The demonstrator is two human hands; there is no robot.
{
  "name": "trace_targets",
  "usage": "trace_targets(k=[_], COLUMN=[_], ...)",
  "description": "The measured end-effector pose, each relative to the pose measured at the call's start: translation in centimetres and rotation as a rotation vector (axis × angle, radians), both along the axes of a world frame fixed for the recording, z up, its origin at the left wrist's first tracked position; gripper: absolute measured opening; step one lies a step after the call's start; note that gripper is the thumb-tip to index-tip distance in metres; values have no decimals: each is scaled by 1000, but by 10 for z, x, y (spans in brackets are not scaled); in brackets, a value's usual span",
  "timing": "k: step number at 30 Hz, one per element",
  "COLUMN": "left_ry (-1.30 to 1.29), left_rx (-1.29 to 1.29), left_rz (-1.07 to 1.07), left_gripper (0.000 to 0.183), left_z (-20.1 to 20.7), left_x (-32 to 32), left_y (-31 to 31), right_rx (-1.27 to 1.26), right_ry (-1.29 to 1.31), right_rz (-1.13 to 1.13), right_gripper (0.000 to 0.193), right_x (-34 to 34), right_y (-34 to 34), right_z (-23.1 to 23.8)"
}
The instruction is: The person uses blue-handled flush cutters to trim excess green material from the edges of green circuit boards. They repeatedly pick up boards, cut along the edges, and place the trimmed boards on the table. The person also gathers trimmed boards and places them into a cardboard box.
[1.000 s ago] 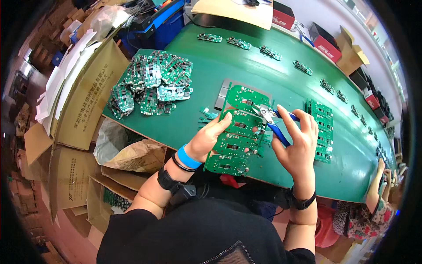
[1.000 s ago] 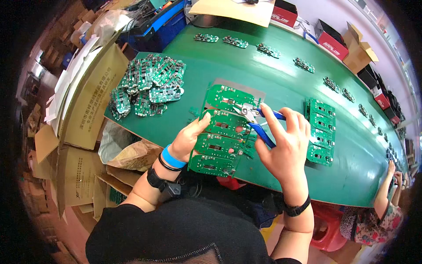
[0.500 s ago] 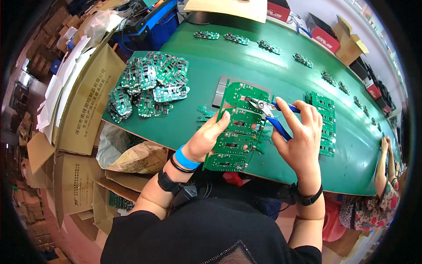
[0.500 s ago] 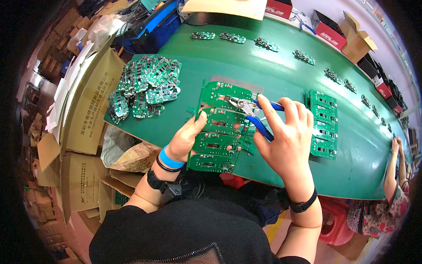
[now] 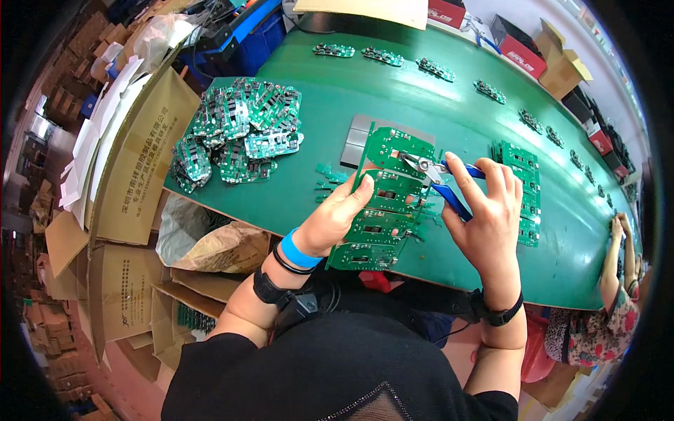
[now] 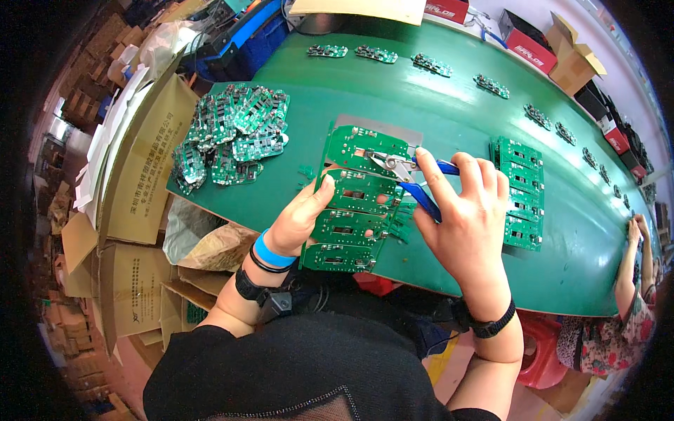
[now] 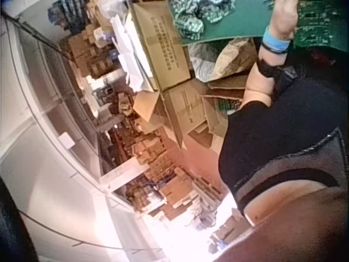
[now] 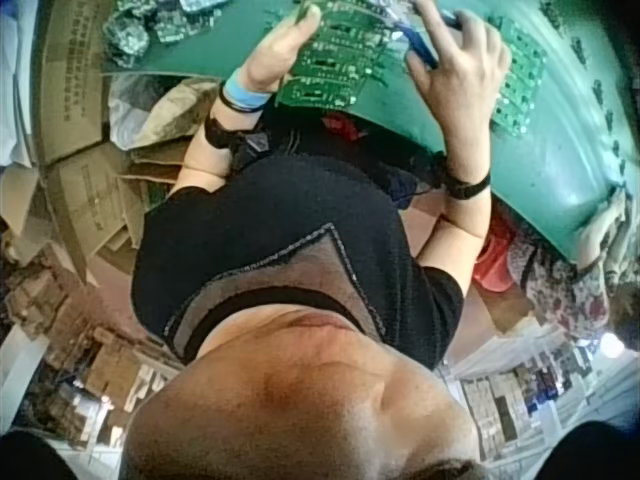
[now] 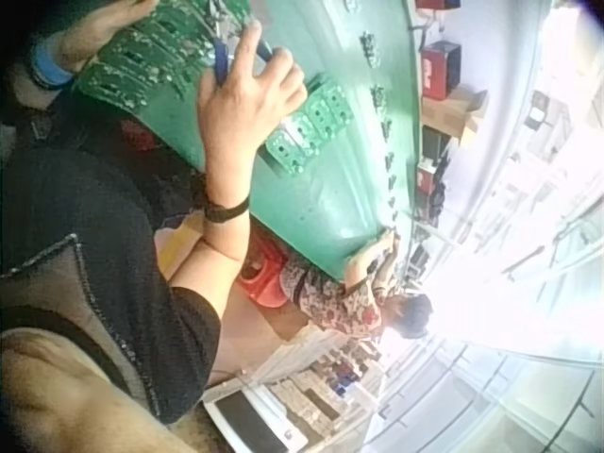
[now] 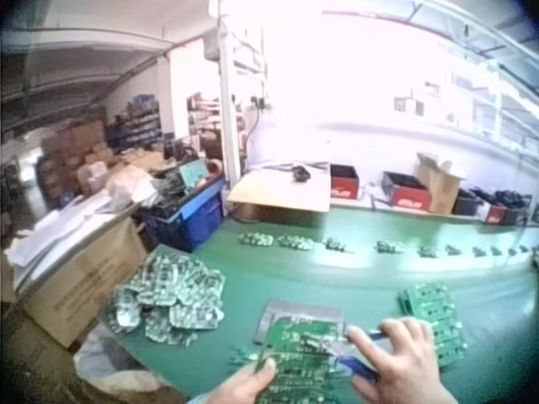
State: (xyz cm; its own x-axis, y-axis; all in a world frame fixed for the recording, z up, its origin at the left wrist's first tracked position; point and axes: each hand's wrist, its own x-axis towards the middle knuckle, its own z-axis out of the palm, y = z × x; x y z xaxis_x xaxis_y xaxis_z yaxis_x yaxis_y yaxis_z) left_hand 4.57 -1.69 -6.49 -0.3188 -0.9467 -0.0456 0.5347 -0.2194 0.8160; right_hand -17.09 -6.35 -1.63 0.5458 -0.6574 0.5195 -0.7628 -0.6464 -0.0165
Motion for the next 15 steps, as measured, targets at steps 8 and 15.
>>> trace_targets(k=[8, 15], left_ry=[34, 91], left_rx=[42, 44], left_rz=[-13, -75], left_gripper=[57, 51], left_z=[0, -3], left_x=[1, 6], left_y=[-1, -2], right_rx=[-79, -81], right_ry=[-6, -81], right_rz=[15, 37], right_gripper=[61, 56], right_x=[0, -2], right_y=[-3, -7], right_z=[-1, -10])
